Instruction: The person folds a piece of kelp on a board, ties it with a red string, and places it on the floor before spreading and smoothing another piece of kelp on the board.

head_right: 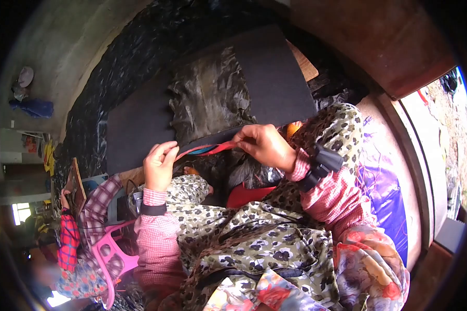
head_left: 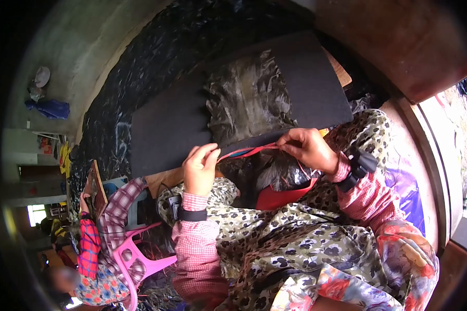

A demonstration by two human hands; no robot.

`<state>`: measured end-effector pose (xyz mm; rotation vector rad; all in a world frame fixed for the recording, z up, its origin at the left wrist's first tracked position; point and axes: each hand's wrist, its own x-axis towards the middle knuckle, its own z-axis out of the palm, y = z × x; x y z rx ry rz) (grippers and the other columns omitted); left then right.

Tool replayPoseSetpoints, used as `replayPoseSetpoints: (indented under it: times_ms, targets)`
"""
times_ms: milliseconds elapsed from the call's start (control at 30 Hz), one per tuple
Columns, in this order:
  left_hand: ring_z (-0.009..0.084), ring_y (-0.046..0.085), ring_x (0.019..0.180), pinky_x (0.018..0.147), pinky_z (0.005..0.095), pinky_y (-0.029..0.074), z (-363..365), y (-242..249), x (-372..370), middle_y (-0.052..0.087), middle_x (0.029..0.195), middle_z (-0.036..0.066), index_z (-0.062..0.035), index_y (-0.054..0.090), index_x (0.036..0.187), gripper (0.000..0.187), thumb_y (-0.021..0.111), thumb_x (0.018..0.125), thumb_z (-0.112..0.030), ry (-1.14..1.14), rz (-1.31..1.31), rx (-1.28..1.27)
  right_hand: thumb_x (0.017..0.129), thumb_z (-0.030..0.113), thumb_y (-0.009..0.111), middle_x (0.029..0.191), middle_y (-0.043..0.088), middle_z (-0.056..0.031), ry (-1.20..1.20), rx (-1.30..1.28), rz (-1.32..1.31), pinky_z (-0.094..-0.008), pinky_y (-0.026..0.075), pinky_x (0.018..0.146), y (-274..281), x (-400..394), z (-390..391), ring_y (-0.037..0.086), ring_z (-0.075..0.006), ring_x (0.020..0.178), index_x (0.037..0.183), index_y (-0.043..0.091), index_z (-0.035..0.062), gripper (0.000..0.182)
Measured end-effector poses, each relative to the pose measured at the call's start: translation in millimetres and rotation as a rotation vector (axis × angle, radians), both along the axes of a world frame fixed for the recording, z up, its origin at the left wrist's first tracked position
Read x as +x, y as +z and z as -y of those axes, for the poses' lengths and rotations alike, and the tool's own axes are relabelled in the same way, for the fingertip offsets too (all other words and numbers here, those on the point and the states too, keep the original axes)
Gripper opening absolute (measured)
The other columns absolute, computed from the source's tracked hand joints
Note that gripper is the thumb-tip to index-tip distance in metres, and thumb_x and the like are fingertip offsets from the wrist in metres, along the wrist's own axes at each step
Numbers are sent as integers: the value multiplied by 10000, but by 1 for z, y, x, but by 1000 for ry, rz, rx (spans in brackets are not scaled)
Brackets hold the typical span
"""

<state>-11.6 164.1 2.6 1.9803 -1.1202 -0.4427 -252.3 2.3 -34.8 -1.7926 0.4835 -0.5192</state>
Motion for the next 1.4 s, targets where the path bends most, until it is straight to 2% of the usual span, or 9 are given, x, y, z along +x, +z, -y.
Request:
replayPoseSetpoints:
  times_ms: [200,333,533,733,867,933,1067,1200,1400]
  targets:
    - [293,625,834,668,386,531,47,5,-48,549,1016,91,-105,636,1086,306,702,787,-114,-313,768,-14,809,42,655,835,657,-129,-86,-239,-1,-368,524,666,10,4,-3,656,-313,771,897,646,26,90]
    - [303,613,854,659,393,548,66,-4,-62,511,1034,116,-68,556,1153,356,649,813,-117,-386,862,233,808,58,651,849,660,-120,-103,-307,-14,-370,529,669,13,4,-2,658,-307,766,902,656,42,96]
    - [244,625,766,594,314,555,75,-11,-63,545,876,93,-6,581,957,185,569,802,-106,-462,1106,288,812,62,645,852,661,-120,-106,-278,-17,-371,528,673,13,3,-1,658,-307,772,907,664,43,99]
    - [263,660,695,589,354,517,94,22,-29,640,787,127,-17,648,889,142,625,786,-112,-380,675,96,804,58,642,845,661,-128,-113,-293,11,-375,525,677,16,5,7,655,-316,789,891,665,38,92]
    - [98,626,656,611,260,490,113,65,-4,682,731,106,52,665,909,165,651,805,-75,-323,180,252,793,56,636,843,660,-128,-139,-438,41,-383,525,686,23,17,31,649,-328,795,890,668,47,103]
    - [291,683,716,658,332,513,121,68,6,678,764,180,5,681,848,160,646,749,-115,-318,93,240,810,79,601,853,656,-118,-204,-533,-20,-402,523,685,21,25,49,642,-335,793,892,672,88,109]
    - [300,682,721,667,341,517,124,73,0,670,767,193,-5,685,855,171,644,749,-133,-366,137,292,811,101,580,874,633,-106,-283,-661,-289,-419,503,716,23,25,76,622,-335,819,894,661,96,116]
    - [318,677,742,676,347,512,113,61,-17,678,803,182,3,681,880,155,642,774,-104,-395,310,230,734,78,657,933,594,-79,-503,-913,-148,-403,431,791,57,17,67,554,-299,910,921,631,90,189]
    - [380,639,843,764,427,519,117,55,-26,662,877,206,10,670,871,173,631,765,-122,-409,261,273,742,128,610,1039,597,-50,-122,-1137,0,-366,391,919,70,61,39,529,-238,1043,1036,625,83,298]
